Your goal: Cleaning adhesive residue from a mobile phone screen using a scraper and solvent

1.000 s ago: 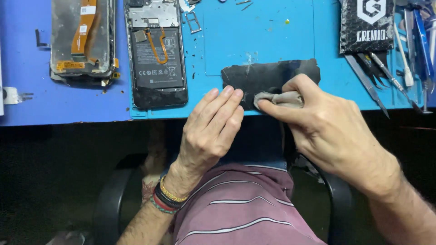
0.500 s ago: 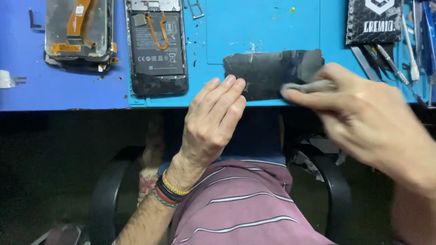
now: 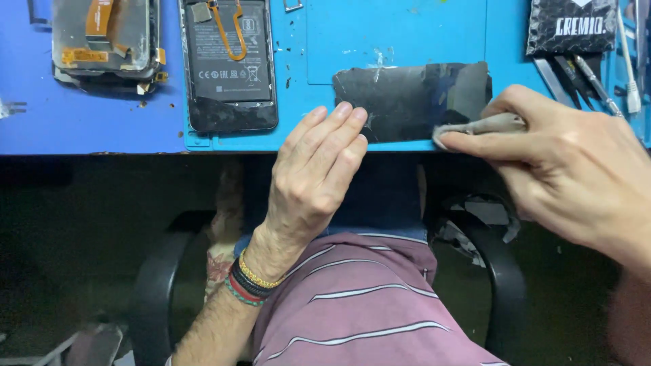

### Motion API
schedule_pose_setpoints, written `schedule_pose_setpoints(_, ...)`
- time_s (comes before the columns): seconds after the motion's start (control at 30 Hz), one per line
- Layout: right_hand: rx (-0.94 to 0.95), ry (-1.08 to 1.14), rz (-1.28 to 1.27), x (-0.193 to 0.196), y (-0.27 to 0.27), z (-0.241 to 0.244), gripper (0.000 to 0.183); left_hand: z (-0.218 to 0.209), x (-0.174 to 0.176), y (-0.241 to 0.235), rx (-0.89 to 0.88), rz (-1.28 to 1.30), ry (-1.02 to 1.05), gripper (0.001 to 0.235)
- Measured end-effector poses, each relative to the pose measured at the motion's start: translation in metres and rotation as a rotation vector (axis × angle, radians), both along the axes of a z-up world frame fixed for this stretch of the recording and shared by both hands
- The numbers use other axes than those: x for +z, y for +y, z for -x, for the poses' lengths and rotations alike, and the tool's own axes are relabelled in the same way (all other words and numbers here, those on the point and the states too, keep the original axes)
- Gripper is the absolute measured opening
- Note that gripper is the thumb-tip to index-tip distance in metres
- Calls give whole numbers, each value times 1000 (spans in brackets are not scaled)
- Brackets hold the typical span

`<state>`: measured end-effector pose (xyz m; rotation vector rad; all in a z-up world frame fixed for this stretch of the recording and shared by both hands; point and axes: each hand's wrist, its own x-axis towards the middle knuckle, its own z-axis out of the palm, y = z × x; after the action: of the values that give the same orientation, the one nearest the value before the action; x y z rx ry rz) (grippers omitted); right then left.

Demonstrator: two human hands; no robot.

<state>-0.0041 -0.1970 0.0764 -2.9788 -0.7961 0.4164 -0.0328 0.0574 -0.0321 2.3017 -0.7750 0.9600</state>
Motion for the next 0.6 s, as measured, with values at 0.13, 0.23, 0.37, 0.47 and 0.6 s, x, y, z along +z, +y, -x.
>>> schedule_pose_setpoints(0.13, 90, -5, -126, -4, 12, 4, 57, 2, 0, -2, 6, -12, 10, 16)
schedule_pose_setpoints(0.23, -54, -85, 37, 1, -16, 9, 55, 2, 0, -1, -2, 7, 1, 14)
schedule_pose_setpoints(0.37, 90, -2, -173, 0, 5, 3, 59, 2, 2, -3, -1, 11, 11, 16)
schedule_pose_setpoints(0.47, 73, 2, -107, 2, -5, 4, 59, 2, -1, -2, 1, 4, 12, 15)
schedule_pose_setpoints(0.6, 62, -103, -54, -4, 1, 3, 56, 3, -1, -4, 6, 6, 17, 16)
